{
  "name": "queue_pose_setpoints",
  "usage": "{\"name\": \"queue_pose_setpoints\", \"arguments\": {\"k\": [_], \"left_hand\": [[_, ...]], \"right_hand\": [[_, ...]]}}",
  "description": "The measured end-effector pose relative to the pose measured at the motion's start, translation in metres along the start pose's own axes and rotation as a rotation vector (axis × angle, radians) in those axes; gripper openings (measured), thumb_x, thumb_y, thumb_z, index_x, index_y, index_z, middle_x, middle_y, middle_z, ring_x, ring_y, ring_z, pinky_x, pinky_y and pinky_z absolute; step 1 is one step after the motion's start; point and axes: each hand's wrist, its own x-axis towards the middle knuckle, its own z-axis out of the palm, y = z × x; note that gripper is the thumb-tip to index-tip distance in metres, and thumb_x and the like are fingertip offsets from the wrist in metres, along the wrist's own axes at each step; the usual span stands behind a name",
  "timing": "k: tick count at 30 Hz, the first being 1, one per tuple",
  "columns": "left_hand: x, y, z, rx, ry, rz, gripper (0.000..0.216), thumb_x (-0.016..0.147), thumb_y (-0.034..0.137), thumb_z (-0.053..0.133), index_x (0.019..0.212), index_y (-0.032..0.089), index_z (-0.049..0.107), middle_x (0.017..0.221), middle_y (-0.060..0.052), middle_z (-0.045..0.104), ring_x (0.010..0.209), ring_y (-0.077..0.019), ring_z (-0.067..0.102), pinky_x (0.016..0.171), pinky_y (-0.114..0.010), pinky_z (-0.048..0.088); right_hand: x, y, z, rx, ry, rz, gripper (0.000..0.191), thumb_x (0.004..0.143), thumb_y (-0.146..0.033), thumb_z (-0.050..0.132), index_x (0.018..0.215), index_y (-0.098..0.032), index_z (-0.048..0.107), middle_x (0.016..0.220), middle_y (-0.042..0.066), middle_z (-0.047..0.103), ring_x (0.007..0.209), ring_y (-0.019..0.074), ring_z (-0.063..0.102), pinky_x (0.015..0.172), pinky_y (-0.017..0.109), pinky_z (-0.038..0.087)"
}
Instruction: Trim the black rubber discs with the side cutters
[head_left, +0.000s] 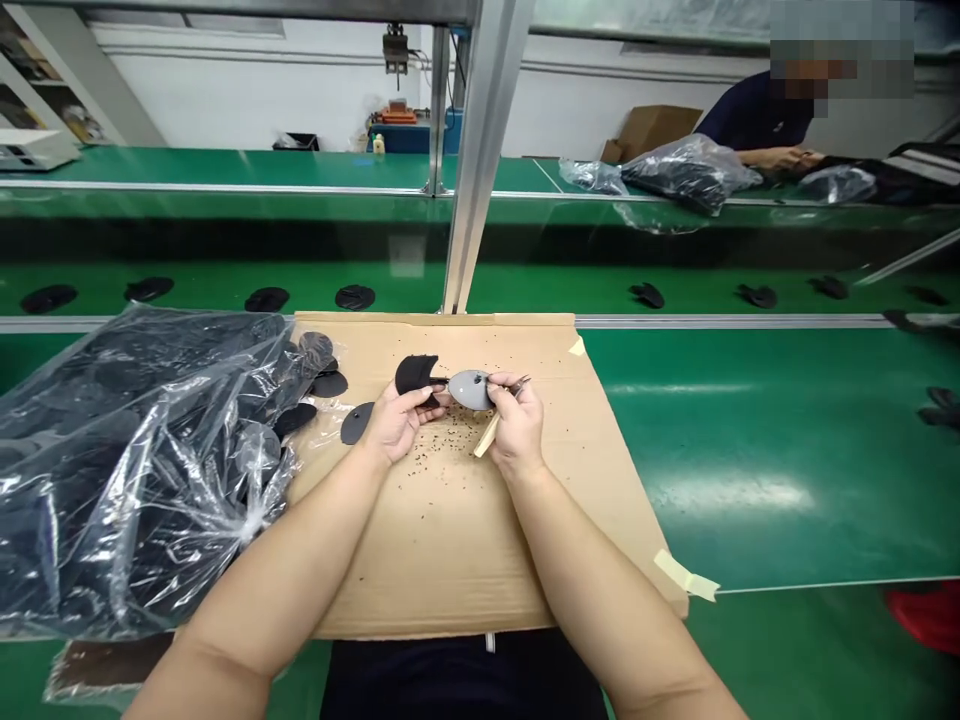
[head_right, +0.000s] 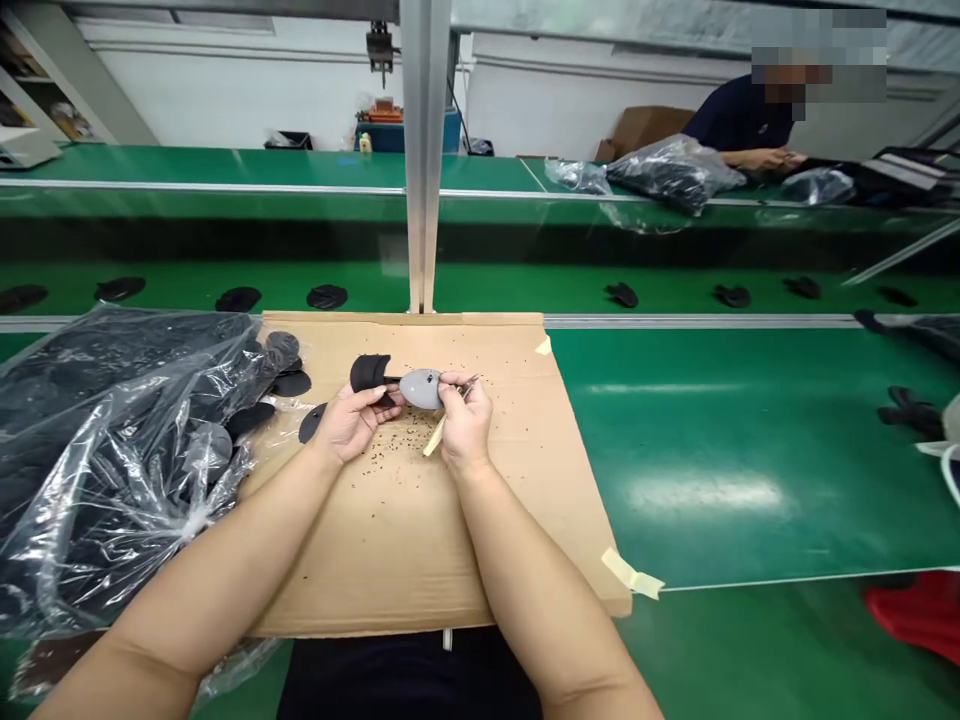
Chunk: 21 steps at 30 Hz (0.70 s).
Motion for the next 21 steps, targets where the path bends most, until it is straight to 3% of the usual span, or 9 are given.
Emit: {"name": "queue_pose_setpoints", "arguments": {"k": [3,7,12,17,21], "left_hand": [[0.001,0.0,-0.001,-0.031,0.039,0.026,0.023,0.075,0.019,0.069,0.094,0.012,0.061,0.091,-0.01,0.072,0.081,-0.0222,0.071,0.07,-0.032,0.056],[0.002,0.002,-0.002,-0.044,0.056,0.032,0.016,0.078,0.02,0.065,0.091,0.011,0.062,0.094,-0.011,0.072,0.086,-0.0232,0.071,0.073,-0.033,0.056],[0.003,0.002,-0.002,-0.029,0.058,0.008,0.02,0.078,0.027,0.067,0.089,0.01,0.062,0.09,-0.011,0.072,0.081,-0.0219,0.071,0.073,-0.032,0.055],[0.001,0.001,0.0,0.03,0.038,0.014,0.038,0.075,0.043,0.072,0.093,0.012,0.063,0.081,-0.009,0.072,0.073,-0.0219,0.07,0.068,-0.034,0.056],[-0.008,-0.001,0.003,0.136,-0.049,0.034,0.042,0.069,0.041,0.079,0.1,0.015,0.065,0.086,-0.007,0.072,0.072,-0.0214,0.068,0.062,-0.033,0.056]], "right_hand": [[0.001,-0.004,-0.002,0.044,0.037,0.021,0.03,0.064,-0.034,0.071,0.087,-0.017,0.063,0.089,0.004,0.065,0.078,0.0156,0.059,0.071,0.03,0.049],[0.002,-0.008,-0.005,0.046,-0.063,0.035,0.042,0.065,-0.035,0.074,0.103,-0.019,0.064,0.091,0.003,0.065,0.071,0.0133,0.058,0.063,0.028,0.049],[-0.001,-0.011,-0.001,-0.048,-0.035,-0.031,0.035,0.067,-0.04,0.075,0.093,-0.017,0.065,0.09,0.005,0.068,0.084,0.0175,0.063,0.076,0.032,0.052],[-0.001,-0.017,-0.003,-0.031,-0.293,0.056,0.034,0.072,-0.047,0.072,0.086,-0.017,0.067,0.084,0.004,0.07,0.084,0.0189,0.065,0.082,0.035,0.053],[-0.002,-0.016,-0.009,-0.141,-0.383,0.055,0.031,0.068,-0.044,0.077,0.072,-0.018,0.061,0.069,0.0,0.065,0.066,0.0144,0.059,0.069,0.031,0.051]]}}
